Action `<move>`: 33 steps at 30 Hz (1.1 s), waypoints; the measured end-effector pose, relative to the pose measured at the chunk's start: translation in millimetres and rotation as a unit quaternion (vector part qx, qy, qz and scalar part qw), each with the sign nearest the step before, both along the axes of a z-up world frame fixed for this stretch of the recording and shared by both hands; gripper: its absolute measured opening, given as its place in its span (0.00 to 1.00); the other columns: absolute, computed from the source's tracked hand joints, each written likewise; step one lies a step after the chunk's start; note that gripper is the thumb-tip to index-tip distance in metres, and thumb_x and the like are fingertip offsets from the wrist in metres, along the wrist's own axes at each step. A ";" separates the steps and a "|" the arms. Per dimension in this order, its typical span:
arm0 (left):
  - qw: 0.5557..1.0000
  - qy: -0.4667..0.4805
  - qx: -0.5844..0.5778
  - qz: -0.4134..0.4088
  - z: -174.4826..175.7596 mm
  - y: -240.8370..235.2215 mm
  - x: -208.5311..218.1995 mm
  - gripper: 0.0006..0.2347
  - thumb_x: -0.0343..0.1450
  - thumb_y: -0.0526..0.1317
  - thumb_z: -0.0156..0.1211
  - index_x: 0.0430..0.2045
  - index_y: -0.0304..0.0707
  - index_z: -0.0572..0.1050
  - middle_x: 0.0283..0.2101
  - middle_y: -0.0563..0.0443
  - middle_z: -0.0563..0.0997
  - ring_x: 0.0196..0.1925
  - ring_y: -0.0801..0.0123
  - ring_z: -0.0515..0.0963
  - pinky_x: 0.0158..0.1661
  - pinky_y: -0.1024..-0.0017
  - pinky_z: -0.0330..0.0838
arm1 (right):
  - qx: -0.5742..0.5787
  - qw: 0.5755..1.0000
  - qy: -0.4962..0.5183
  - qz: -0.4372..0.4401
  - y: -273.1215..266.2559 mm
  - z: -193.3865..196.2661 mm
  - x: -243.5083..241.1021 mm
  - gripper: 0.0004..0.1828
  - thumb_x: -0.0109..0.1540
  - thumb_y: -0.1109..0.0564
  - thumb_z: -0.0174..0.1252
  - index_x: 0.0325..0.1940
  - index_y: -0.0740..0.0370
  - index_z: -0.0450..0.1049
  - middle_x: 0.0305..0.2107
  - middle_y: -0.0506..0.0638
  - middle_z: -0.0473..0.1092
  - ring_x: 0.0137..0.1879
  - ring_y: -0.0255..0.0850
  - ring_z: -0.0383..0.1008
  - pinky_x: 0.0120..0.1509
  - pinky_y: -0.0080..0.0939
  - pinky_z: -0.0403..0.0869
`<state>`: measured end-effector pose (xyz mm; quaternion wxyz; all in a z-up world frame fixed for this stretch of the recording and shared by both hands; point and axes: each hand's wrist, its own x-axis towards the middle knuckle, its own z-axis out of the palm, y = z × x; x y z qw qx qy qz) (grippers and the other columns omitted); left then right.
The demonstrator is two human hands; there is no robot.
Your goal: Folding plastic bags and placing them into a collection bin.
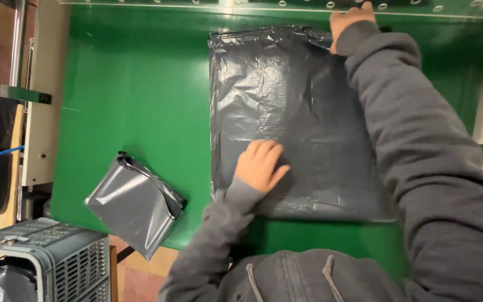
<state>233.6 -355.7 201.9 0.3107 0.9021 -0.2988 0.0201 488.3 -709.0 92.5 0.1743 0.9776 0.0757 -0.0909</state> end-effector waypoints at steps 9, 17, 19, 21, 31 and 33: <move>0.597 0.653 -0.441 0.151 -85.8 25.9 93.4 0.52 0.59 0.75 0.14 0.69 0.33 0.59 0.67 0.34 0.70 0.63 0.52 0.76 0.59 0.52 0.65 | 0.243 0.911 -0.271 0.192 59.1 126.4 -208.6 0.17 0.55 0.60 0.65 0.46 0.62 0.71 0.44 0.54 0.74 0.48 0.50 0.71 0.68 0.46 0.65; 0.583 0.582 -0.547 0.150 -202.7 146.4 109.2 0.43 0.68 0.73 0.44 0.59 0.27 0.72 0.60 0.31 0.77 0.60 0.47 0.82 0.60 0.56 0.77 | 0.261 0.884 -0.349 0.168 98.5 39.5 -427.6 0.11 0.56 0.58 0.57 0.40 0.49 0.81 0.35 0.46 0.71 0.46 0.46 0.73 0.60 0.51 0.74; 0.745 0.477 -0.413 0.216 -185.9 155.2 77.2 0.36 0.70 0.63 0.57 0.63 0.28 0.65 0.62 0.31 0.75 0.64 0.48 0.77 0.65 0.58 0.71 | 0.250 0.896 -0.344 0.132 105.6 32.0 -448.9 0.12 0.55 0.58 0.58 0.41 0.48 0.80 0.37 0.45 0.71 0.49 0.46 0.73 0.62 0.51 0.74; 0.865 0.335 -0.260 0.269 -127.7 157.5 34.4 0.35 0.73 0.54 0.69 0.66 0.29 0.58 0.64 0.31 0.72 0.68 0.50 0.73 0.69 0.60 0.65 | 0.237 0.903 -0.345 0.101 110.0 33.8 -458.2 0.13 0.54 0.57 0.59 0.41 0.48 0.79 0.40 0.45 0.71 0.52 0.47 0.73 0.64 0.50 0.73; 0.937 -0.200 0.207 -0.199 -102.1 110.5 -122.2 0.05 0.67 0.44 0.55 0.20 0.53 0.72 0.25 0.57 0.74 0.29 0.60 0.77 0.25 0.60 0.68 | 0.372 0.894 -0.140 0.205 237.8 40.5 -455.7 0.41 0.55 0.48 0.61 0.68 0.73 0.64 0.66 0.71 0.61 0.75 0.66 0.57 0.76 0.64 0.57; 0.912 0.006 0.290 -0.291 -87.2 87.2 -126.9 0.05 0.63 0.48 0.57 0.22 0.55 0.76 0.26 0.58 0.83 0.30 0.59 0.86 0.27 0.56 0.77 | 0.380 0.886 -0.172 0.201 235.9 21.6 -477.2 0.37 0.62 0.47 0.55 0.71 0.72 0.62 0.67 0.68 0.61 0.76 0.62 0.58 0.78 0.60 0.56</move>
